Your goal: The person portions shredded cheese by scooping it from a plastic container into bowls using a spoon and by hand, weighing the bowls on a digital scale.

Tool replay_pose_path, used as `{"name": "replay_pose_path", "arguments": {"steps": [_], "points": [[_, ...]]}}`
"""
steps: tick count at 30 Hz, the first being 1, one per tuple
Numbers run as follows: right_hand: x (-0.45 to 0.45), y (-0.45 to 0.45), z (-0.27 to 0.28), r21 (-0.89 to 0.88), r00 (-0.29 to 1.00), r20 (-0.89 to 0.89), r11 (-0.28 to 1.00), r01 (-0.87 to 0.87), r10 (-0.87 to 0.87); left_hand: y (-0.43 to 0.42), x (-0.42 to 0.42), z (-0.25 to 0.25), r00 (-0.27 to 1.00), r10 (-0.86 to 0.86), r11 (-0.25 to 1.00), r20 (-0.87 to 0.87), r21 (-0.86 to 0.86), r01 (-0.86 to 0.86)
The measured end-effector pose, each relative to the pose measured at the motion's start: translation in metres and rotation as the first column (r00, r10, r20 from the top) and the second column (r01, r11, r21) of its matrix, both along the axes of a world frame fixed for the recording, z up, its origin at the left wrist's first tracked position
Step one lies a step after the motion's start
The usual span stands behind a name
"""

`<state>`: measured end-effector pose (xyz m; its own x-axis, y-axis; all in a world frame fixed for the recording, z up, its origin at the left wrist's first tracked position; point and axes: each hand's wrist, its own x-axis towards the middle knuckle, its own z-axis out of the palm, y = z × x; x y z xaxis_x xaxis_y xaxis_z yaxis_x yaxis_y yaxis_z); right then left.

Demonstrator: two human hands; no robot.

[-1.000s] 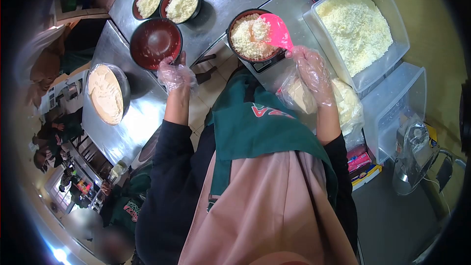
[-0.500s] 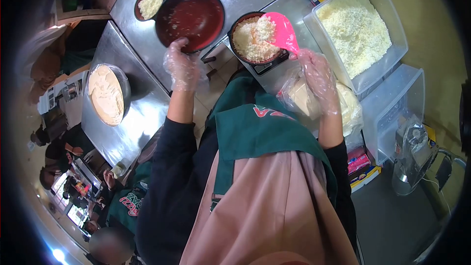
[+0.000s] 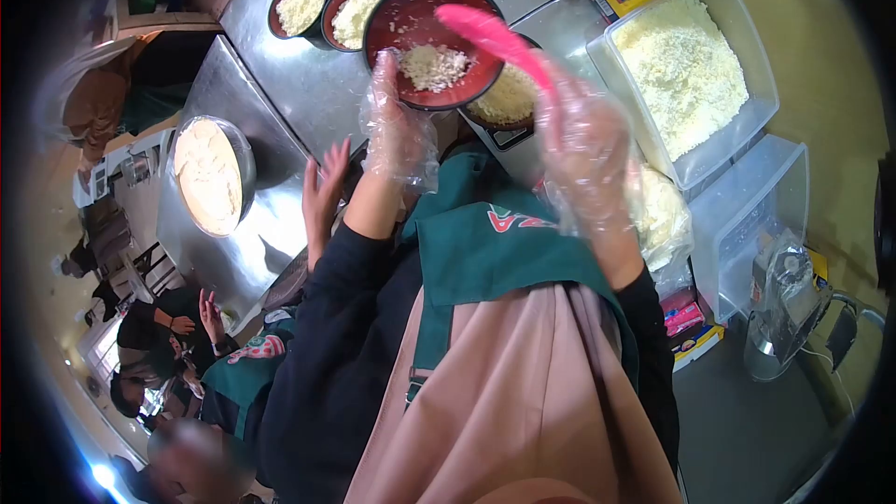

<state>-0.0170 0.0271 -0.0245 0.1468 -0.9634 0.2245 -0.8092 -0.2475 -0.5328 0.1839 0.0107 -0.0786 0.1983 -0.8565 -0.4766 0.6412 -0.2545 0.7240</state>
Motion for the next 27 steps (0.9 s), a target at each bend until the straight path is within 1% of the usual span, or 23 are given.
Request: {"name": "replay_pose_path", "arguments": {"steps": [1,2,3,5,6,7,9,10,12,14,16,17,18,19,20,21,22,23,24,25,26,27], "points": [[-0.008,0.000,0.001,0.029,0.990,0.116,0.997,0.075,-0.078,-0.001,0.004,-0.001,0.999,0.039,0.999,0.029,0.004,-0.039],[-0.017,-0.001,-0.001,0.125,0.974,0.136,0.979,0.163,-0.179,-0.002,0.009,-0.003,0.997,0.070,0.998,0.033,0.001,-0.071],[-0.022,-0.002,-0.006,0.125,0.975,0.133,0.979,0.163,-0.180,-0.003,0.010,0.003,0.992,0.093,0.996,0.084,0.001,-0.094],[-0.029,-0.004,-0.025,0.107,0.990,-0.030,0.984,0.139,-0.137,-0.012,0.018,0.000,0.987,0.117,0.992,0.111,-0.052,-0.112],[-0.029,-0.004,-0.043,-0.052,0.991,-0.103,0.996,0.076,-0.081,-0.017,0.022,0.000,0.987,0.116,0.992,0.111,-0.058,-0.110],[-0.027,-0.004,-0.054,-0.055,0.991,-0.102,0.995,0.079,-0.085,-0.022,0.024,0.002,0.992,0.090,0.994,0.085,-0.069,-0.085],[-0.020,-0.005,-0.068,-0.145,0.971,-0.233,0.989,0.020,-0.054,-0.027,0.023,0.006,0.996,0.060,0.995,0.060,-0.081,-0.055],[-0.018,-0.007,-0.069,0.021,0.957,-0.290,0.999,0.033,-0.026,-0.029,0.021,0.008,0.997,0.058,0.993,0.057,-0.102,-0.052],[-0.020,0.000,-0.071,0.035,0.959,-0.285,0.999,0.015,-0.005,-0.031,0.018,0.011,0.997,0.056,0.991,0.055,-0.124,-0.048],[-0.023,0.009,-0.072,0.052,0.960,-0.280,0.999,-0.009,0.023,-0.029,0.016,0.013,0.997,0.058,0.993,0.054,-0.104,-0.052],[-0.025,0.018,-0.070,-0.024,0.941,-0.336,0.999,0.029,-0.035,-0.028,0.017,0.009,0.996,0.068,0.992,0.064,-0.110,-0.061],[-0.026,0.018,-0.068,-0.023,0.941,-0.337,0.999,0.031,-0.037,-0.027,0.017,0.006,0.994,0.075,0.991,0.074,-0.118,-0.066],[-0.026,0.013,-0.060,0.162,0.970,-0.244,0.986,0.050,-0.009,-0.027,0.017,0.005,0.995,0.072,0.991,0.072,-0.118,-0.063],[-0.026,0.010,-0.056,0.341,0.990,-0.144,0.939,0.048,0.002,-0.028,0.018,0.004,0.996,0.055,0.993,0.074,-0.111,-0.046],[-0.027,0.008,-0.060,0.339,0.990,-0.142,0.940,0.046,0.003,-0.028,0.019,0.003,0.996,0.040,0.994,0.079,-0.104,-0.032],[-0.028,0.006,-0.064,0.384,0.994,-0.106,0.921,0.067,-0.028,-0.027,0.020,0.002,0.996,0.043,0.994,0.082,-0.105,-0.034],[-0.029,0.005,-0.066,0.429,0.995,-0.073,0.899,0.087,-0.061,-0.027,0.019,0.000,0.991,0.064,0.991,0.117,-0.121,-0.050],[-0.034,0.005,-0.065,0.429,0.996,-0.073,0.899,0.085,-0.060,-0.027,0.019,0.000,0.985,0.085,0.989,0.150,-0.136,-0.064],[-0.037,0.004,-0.055,0.480,0.997,0.018,0.875,0.062,-0.080,-0.027,0.018,0.000,0.985,0.085,0.989,0.150,-0.136,-0.065],[-0.041,0.004,-0.049,0.528,0.989,0.106,0.848,0.035,-0.106,-0.026,0.017,0.000,0.974,0.110,0.988,0.196,-0.133,-0.085],[-0.045,0.005,-0.048,0.530,0.989,0.104,0.847,0.037,-0.108,-0.025,0.016,0.000,0.961,0.133,0.986,0.242,-0.129,-0.104],[-0.049,0.007,-0.047,0.551,0.984,0.132,0.834,0.029,-0.121,-0.024,0.013,0.004,0.962,0.132,0.986,0.241,-0.127,-0.103]]}}
